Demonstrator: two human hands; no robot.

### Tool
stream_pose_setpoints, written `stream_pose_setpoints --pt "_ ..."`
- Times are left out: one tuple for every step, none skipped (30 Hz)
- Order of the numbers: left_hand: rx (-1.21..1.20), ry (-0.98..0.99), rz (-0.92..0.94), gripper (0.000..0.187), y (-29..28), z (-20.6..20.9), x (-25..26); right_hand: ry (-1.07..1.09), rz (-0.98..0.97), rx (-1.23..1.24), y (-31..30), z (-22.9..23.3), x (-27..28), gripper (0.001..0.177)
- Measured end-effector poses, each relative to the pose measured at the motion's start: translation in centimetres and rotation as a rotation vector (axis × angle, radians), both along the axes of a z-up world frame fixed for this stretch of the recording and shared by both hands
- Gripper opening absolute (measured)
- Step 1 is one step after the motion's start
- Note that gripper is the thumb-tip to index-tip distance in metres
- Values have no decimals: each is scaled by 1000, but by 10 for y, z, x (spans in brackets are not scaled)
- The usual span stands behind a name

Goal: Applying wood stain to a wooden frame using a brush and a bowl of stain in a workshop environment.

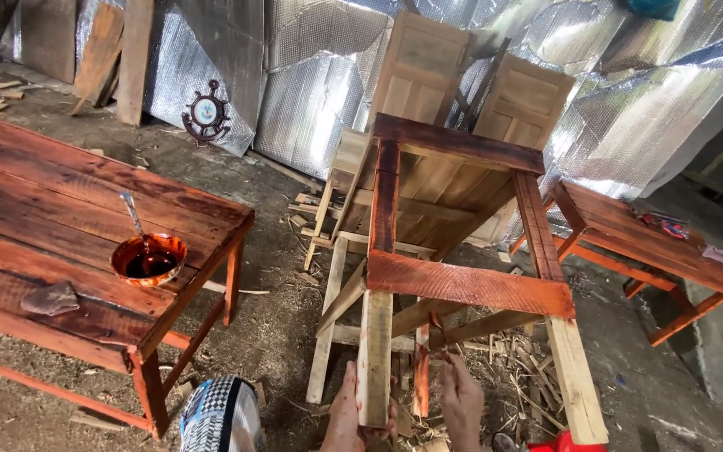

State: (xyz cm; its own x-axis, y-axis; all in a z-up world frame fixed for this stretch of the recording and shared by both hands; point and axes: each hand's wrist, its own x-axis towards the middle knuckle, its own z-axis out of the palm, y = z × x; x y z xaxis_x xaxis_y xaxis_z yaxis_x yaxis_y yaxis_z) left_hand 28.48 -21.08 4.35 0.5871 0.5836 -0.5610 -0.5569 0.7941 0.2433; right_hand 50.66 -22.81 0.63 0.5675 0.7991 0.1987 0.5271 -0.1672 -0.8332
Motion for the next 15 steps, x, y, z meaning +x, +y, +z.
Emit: stream_pose_setpoints --pt "21 48 22 91 1 8 0 -153 27 -40 0 8 5 31" --pt "21 46 25 91 1 4 -1 -155 30 -40 -2 10 7 31" --pt "28 30 31 90 1 1 0 -383 14 -65 -4 14 10 38" --pt "34 15 37 89 1 -1 1 -610 -3 -88 -6 19 13 45" --pt "33 11 43 89 -2 2 -1 -614 3 -87 -1 23 10 45" --pt "65 30 89 83 -4 5 -3 -731 59 67 4 28 8 35" --pt "97 50 134 78 -8 8 -5 -841 112 224 8 32 5 24" --pt "94 49 140 78 -10 4 -6 -842 119 224 9 49 -11 24" --pt "84 55 103 80 -7 3 -5 -830 155 190 14 69 -25 21" --pt "73 61 67 83 -3 2 -4 -819 191 157 19 89 -40 19" --pt "79 57 77 83 -4 3 -3 -823 198 166 31 95 -42 19" --pt "68 22 88 80 -3 4 -2 -827 179 132 42 101 -43 17" --pt "51 -8 98 78 -4 2 -4 -825 162 91 53 103 -47 17" --pt "51 -7 107 78 -4 6 -5 -824 170 94 54 100 -40 17" --pt "32 38 101 79 -6 9 -7 -841 199 19 53 96 -32 17"
